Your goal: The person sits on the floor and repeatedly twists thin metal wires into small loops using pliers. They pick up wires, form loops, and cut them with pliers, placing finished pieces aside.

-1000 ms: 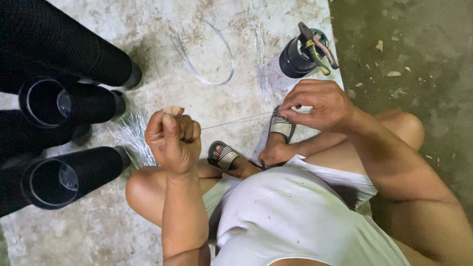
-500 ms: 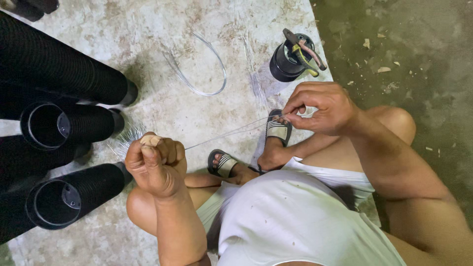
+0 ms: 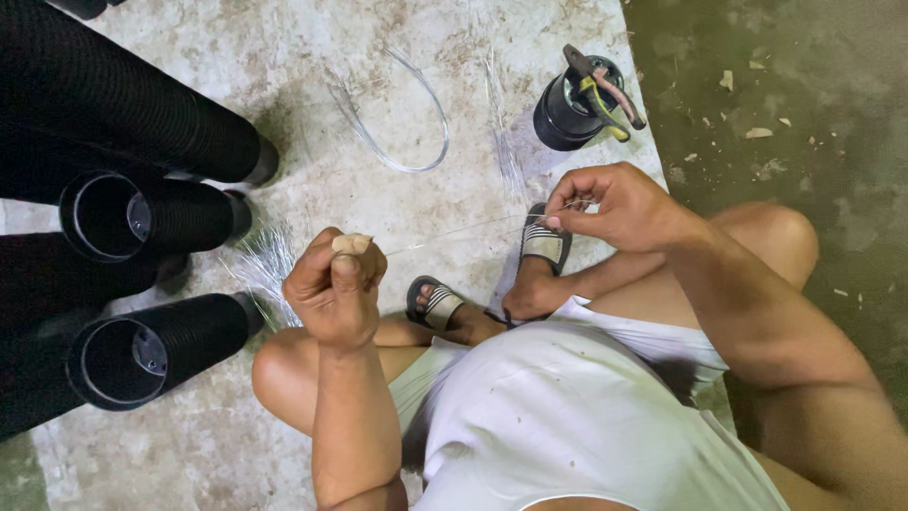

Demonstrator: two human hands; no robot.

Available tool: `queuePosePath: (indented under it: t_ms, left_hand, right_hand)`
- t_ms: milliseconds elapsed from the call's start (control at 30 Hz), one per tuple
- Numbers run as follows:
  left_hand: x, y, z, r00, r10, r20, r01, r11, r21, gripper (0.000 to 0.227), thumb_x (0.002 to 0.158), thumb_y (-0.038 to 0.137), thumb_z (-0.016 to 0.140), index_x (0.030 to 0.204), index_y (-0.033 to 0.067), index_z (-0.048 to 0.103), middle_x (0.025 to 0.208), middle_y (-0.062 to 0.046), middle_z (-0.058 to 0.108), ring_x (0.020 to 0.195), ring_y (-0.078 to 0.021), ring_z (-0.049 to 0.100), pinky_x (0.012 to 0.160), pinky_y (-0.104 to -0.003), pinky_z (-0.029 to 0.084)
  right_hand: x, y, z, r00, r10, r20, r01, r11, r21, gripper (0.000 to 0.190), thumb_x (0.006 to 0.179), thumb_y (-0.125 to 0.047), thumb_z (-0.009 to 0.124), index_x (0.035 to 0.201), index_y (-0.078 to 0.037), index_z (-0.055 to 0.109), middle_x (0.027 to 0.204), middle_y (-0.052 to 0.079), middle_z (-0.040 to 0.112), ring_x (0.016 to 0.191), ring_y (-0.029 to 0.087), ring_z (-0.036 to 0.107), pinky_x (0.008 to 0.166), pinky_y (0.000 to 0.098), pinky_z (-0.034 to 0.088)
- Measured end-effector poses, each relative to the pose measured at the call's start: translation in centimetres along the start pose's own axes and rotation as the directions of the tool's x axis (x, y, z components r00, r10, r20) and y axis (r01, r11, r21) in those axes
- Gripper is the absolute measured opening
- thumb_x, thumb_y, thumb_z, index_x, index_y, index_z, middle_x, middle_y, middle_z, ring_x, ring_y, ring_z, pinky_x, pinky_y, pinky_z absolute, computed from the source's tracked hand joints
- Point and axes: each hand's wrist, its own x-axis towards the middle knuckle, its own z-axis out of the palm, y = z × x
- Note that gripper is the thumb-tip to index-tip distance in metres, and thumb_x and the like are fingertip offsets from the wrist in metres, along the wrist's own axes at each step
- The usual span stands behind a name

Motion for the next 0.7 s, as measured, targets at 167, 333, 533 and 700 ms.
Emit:
queuePosePath:
  t_ms: [167, 333, 533, 700]
  left_hand:
    - [1.5, -0.9, 1.2, 0.991, 0.128, -0.047, -0.088, 0.862, 0.499, 0.029, 0.115, 0.015, 0.059, 0.133, -0.0072, 0.062, 0.119, -0.014, 0.064, 0.103, -0.0246, 0.064, 0.099, -0.036, 0.054]
    - [-0.5, -2.3, 4.1, 0.906, 0.417, -0.074, -0.123, 0.425, 0.897, 0.037, 0.096, 0.006, 0.074, 0.126, -0.0062, 0.055, 0.124, -0.017, 0.060, 0.119, -0.0320, 0.057, 0.107, -0.045, 0.047]
    - [-1.8, -5.2, 7.0, 0.940, 0.008, 0.342, -0.323, 0.348, 0.880, 0.025, 0.090, 0.011, 0.075, 0.112, -0.0002, 0.070, 0.110, -0.015, 0.069, 0.111, -0.0358, 0.065, 0.106, -0.050, 0.046]
    - [-2.1, -6.8, 7.0, 0.931, -0.284, 0.231, -0.117, 0.369, 0.922, 0.023, 0.094, 0.016, 0.074, 0.111, 0.0014, 0.076, 0.094, -0.015, 0.072, 0.094, -0.0327, 0.067, 0.094, -0.047, 0.050]
  right_hand:
    - [2.1, 4.1, 1.7, 0.986, 0.151, -0.077, -0.139, 0.979, 0.147, 0.006, 0.093, -0.006, 0.072, 0.096, -0.001, 0.072, 0.082, 0.001, 0.070, 0.074, 0.007, 0.062, 0.068, 0.0241, 0.052]
    - [3.5, 6.7, 3.1, 0.928, 0.237, -0.288, -0.188, 0.964, 0.187, 0.008, 0.094, -0.009, 0.073, 0.095, -0.002, 0.070, 0.077, 0.001, 0.068, 0.067, 0.007, 0.061, 0.063, 0.0242, 0.050]
    - [3.9, 8.1, 5.9, 0.953, 0.165, -0.254, -0.130, 0.980, 0.152, 0.007, 0.095, -0.009, 0.073, 0.096, -0.003, 0.071, 0.081, -0.001, 0.067, 0.073, 0.005, 0.059, 0.067, 0.0230, 0.051]
    - [3.8, 8.9, 6.8, 0.973, 0.000, -0.233, 0.021, 0.996, 0.088, 0.004, 0.095, -0.006, 0.070, 0.095, -0.002, 0.070, 0.087, 0.000, 0.071, 0.082, 0.006, 0.063, 0.075, 0.0234, 0.054]
